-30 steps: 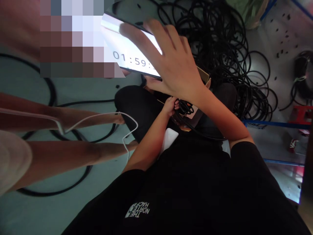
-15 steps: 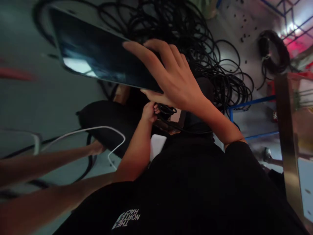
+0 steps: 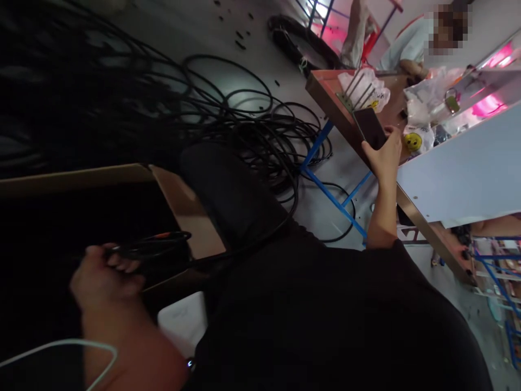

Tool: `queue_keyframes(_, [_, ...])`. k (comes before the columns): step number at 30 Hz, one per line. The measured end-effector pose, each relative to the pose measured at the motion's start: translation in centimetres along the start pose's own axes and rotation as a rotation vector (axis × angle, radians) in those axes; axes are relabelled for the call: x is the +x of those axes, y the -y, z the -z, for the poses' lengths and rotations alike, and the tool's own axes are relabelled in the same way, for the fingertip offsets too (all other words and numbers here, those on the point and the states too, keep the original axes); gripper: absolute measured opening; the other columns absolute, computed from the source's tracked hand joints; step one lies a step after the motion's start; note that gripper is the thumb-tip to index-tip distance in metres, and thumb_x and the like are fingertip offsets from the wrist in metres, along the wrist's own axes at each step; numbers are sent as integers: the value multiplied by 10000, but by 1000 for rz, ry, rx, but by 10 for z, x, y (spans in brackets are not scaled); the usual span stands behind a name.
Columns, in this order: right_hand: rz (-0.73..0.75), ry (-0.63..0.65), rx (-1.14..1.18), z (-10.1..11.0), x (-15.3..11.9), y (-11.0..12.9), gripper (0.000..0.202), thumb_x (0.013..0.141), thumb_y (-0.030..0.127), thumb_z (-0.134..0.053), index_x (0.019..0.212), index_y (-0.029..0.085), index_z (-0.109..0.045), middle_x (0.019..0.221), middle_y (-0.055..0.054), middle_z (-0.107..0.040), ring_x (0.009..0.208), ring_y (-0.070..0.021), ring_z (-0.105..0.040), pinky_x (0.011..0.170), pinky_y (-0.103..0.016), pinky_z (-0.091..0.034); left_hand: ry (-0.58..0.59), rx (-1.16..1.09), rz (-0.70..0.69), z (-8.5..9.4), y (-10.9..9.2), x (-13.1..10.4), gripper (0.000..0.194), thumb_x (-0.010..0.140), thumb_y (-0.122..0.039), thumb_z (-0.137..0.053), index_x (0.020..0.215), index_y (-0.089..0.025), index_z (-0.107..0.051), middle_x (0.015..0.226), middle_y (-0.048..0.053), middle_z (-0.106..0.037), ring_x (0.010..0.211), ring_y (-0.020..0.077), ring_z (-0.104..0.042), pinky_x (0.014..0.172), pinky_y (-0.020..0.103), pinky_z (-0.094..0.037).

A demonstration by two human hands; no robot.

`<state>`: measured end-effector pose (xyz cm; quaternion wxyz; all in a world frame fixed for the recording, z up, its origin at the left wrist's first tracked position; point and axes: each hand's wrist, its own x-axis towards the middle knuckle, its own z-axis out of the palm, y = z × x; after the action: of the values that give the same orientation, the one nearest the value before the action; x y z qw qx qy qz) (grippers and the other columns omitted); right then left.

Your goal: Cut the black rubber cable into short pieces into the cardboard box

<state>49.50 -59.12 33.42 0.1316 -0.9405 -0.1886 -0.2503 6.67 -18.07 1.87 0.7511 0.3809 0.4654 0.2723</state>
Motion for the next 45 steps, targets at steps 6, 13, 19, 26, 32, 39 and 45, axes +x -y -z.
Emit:
queue_keyframes(6, [-146,100,-87,1,6,-18,695,964,367,-830,1588,208,-571,1564,-241,-712,1488,-429,-710,1325,-729,-537,200,187,-215,3,3,2,608,1256,-494,-432,843,-146,-152,448,-2,-114,284,4,-243,474,186,48])
queue_keyframes(13, [-59,-20,15,8,6,-12,561,1018,303,-792,1553,197,-659,1631,-271,-723,1581,-418,-670,1414,-657,-479,259,47,-153,11,9,9,796,1149,-710,-670,850,-158,-181,434,-15,10,257,13,-126,449,224,189])
queue_keyframes(19, [362,103,602,-66,-64,144,291,1197,448,-554,1276,258,-759,1224,-136,-810,1172,-316,-804,1119,-524,-687,-218,-214,168,-12,-4,-11,426,1272,-172,-533,850,-187,-579,506,-122,-342,355,-1,-281,391,90,-252])
queue_keyframes(26, [810,1389,603,-216,-210,361,229,1091,179,-754,1315,151,-796,1378,-195,-850,1204,-311,-818,1141,-447,-643,-251,-379,154,-14,-3,4,429,1238,-330,-782,857,-183,-653,533,-113,-402,401,29,-311,404,129,-248])
queue_keyframes(32, [777,1528,416,-262,-241,418,249,1043,209,-886,1212,178,-705,1148,-106,-817,1099,-264,-780,966,-350,-576,-257,-470,109,1,3,3,432,1203,-343,-844,856,-186,-640,548,-111,-399,420,36,-324,422,132,-240])
queue_keyframes(39, [352,1721,636,-268,-253,419,541,791,143,-978,1075,264,-534,804,122,-550,701,-122,-538,639,-240,-396,-320,-625,27,17,3,2,181,1187,-263,-823,1049,-165,-759,717,-54,-587,562,73,-527,542,171,-422])
queue_keyframes(45, [438,1801,782,-254,-266,398,516,802,250,-899,1115,290,-490,807,119,-594,728,-144,-606,655,-235,-457,-397,-695,-76,31,0,-4,125,1199,-268,-818,1139,-229,-716,805,-34,-744,718,122,-724,730,216,-603])
